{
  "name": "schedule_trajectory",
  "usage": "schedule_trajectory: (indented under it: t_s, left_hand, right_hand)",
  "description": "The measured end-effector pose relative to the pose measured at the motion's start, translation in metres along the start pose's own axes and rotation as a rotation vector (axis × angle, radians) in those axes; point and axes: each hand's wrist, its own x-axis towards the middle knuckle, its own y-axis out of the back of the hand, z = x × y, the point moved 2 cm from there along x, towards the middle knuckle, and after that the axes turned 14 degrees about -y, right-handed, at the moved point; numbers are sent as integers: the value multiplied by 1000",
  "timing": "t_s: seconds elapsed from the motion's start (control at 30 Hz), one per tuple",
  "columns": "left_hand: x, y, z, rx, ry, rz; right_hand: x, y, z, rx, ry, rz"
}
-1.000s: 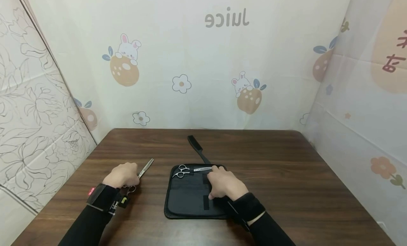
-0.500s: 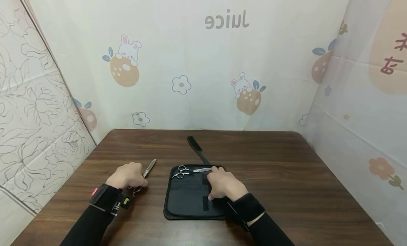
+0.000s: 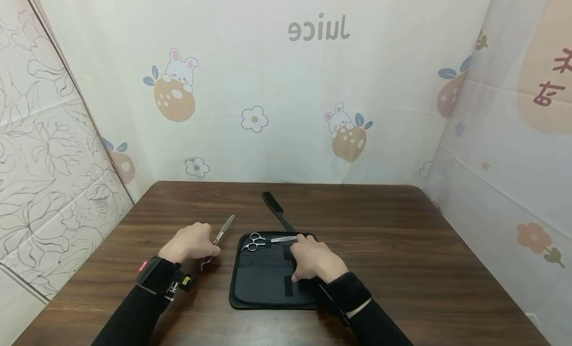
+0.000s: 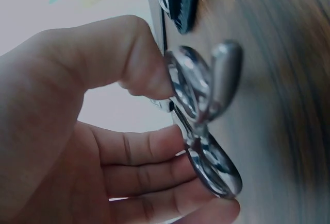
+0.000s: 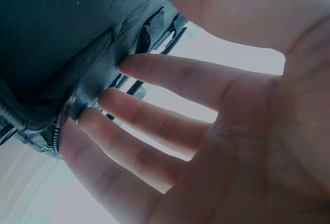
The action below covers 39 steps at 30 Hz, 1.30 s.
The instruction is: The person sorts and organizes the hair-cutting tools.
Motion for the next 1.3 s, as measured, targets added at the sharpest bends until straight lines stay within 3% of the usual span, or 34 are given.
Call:
schedule_trajectory:
  t_s: [0.53,1.07,1.3]
  left_hand:
    - [19,-4,25,-89,-100,59]
    - [29,-7,50,-208,-239,93]
    - [32,-12,56,-251,-258,119]
  right_hand:
    - [2,-2,0,-6,2,-3]
    - [3,0,1,-16,2,-2]
    - [3,-1,2,-12,2,-3]
